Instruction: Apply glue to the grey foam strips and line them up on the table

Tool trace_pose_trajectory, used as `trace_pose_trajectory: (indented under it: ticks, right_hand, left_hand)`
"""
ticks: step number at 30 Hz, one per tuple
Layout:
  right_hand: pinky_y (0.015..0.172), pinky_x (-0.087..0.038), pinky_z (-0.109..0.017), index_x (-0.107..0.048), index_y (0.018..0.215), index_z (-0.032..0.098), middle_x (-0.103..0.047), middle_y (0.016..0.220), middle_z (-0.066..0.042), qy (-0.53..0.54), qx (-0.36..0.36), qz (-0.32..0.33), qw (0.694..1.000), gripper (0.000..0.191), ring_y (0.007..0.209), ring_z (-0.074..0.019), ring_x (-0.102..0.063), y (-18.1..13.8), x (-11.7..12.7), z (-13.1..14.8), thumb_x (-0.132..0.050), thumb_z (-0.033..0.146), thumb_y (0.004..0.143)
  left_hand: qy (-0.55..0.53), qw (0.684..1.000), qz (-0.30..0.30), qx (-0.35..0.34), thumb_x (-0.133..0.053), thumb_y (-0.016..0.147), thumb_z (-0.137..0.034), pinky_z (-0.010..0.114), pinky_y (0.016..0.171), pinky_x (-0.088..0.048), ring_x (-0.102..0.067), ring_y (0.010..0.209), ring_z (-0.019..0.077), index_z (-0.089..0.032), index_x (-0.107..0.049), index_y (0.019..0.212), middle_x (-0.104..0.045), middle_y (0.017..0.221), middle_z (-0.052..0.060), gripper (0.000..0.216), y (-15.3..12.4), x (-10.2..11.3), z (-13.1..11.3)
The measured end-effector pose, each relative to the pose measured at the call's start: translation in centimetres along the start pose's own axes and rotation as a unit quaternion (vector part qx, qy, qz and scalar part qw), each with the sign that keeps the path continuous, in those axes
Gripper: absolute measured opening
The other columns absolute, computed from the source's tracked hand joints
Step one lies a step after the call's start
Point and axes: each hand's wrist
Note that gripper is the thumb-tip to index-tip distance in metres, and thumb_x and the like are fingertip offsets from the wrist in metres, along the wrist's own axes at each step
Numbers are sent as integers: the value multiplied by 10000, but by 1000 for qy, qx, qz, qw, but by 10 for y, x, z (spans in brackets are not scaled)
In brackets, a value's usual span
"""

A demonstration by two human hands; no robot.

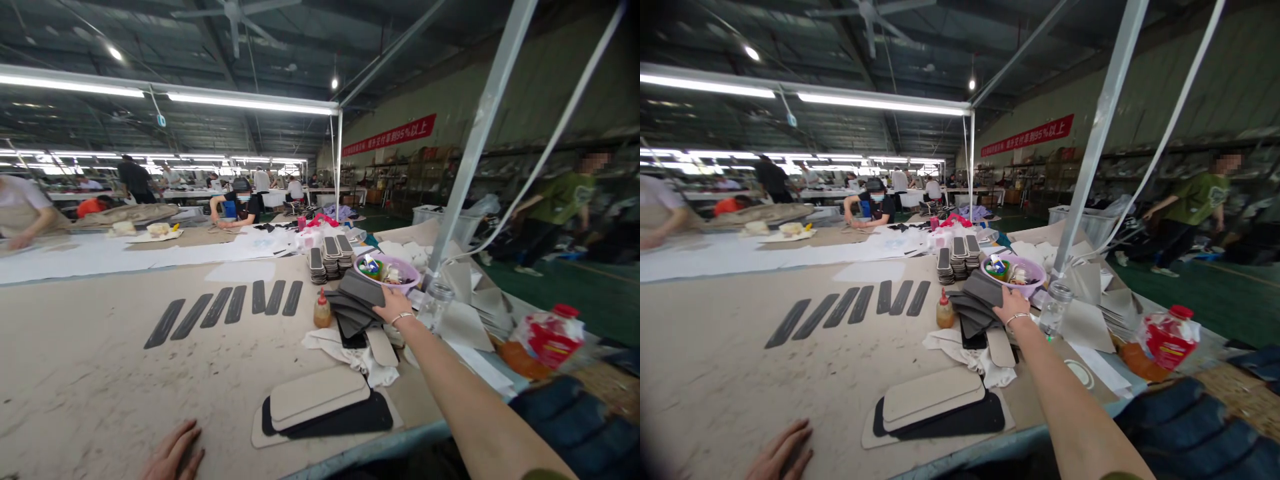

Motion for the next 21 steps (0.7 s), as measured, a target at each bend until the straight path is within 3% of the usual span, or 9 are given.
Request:
trace_pose_trajectory:
  ticks: [8,12,14,15,18,21]
  right_hand:
    - [844,-397,-373,-491,1225,104,-537,1078,-180,23,17,-44,999,610,1037,-299,-499,-7,14,1,-622,452,742]
    - [886,-374,-425,-369,1327,37,-481,1140,-242,69,-15,-160,985,725,1114,-338,-432,-30,38,12,-494,539,819]
    - [929,-356,-443,-388,1326,74,-486,1156,-208,143,30,-238,960,745,1112,-328,-436,-53,48,25,-533,567,787]
    - [945,-355,-437,-412,1315,107,-500,1154,-175,186,75,-247,948,722,1101,-310,-451,-67,52,35,-549,569,777]
    - [929,-399,-379,-425,1311,186,-527,1120,-104,288,191,-160,925,639,1045,-248,-503,-112,44,74,-572,522,788]
    - [941,-403,-358,-406,1331,198,-514,1150,-102,324,238,-48,914,612,1070,-234,-500,-140,8,116,-570,459,803]
  left_hand:
    - [15,999,-25,-18,-470,820,-489,350,1036,-389,-505,1184,222,-221,-623,1094,-557,1264,57,413,-3,1,-5]
    - [15,1000,-21,-16,-445,842,-470,368,1051,-364,-477,1204,231,-182,-604,1121,-542,1274,87,431,-7,6,-12]
    - [12,1000,-22,-15,-433,853,-452,376,1058,-353,-462,1214,233,-173,-594,1131,-532,1280,97,426,-7,9,-16]
    - [10,1000,-23,-15,-431,856,-445,379,1059,-351,-458,1216,234,-174,-592,1133,-529,1281,97,419,-8,10,-18]
    - [9,999,-26,-17,-436,856,-437,387,1055,-355,-460,1209,237,-179,-592,1124,-526,1278,97,404,-8,12,-20]
    - [5,999,-26,-26,-442,854,-432,384,1049,-366,-465,1203,237,-178,-594,1117,-527,1273,97,396,-8,12,-18]
Point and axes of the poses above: each hand's wrist, its own y-axis towards the middle knuckle, its own x-axis out of the back of the hand, z = x × y
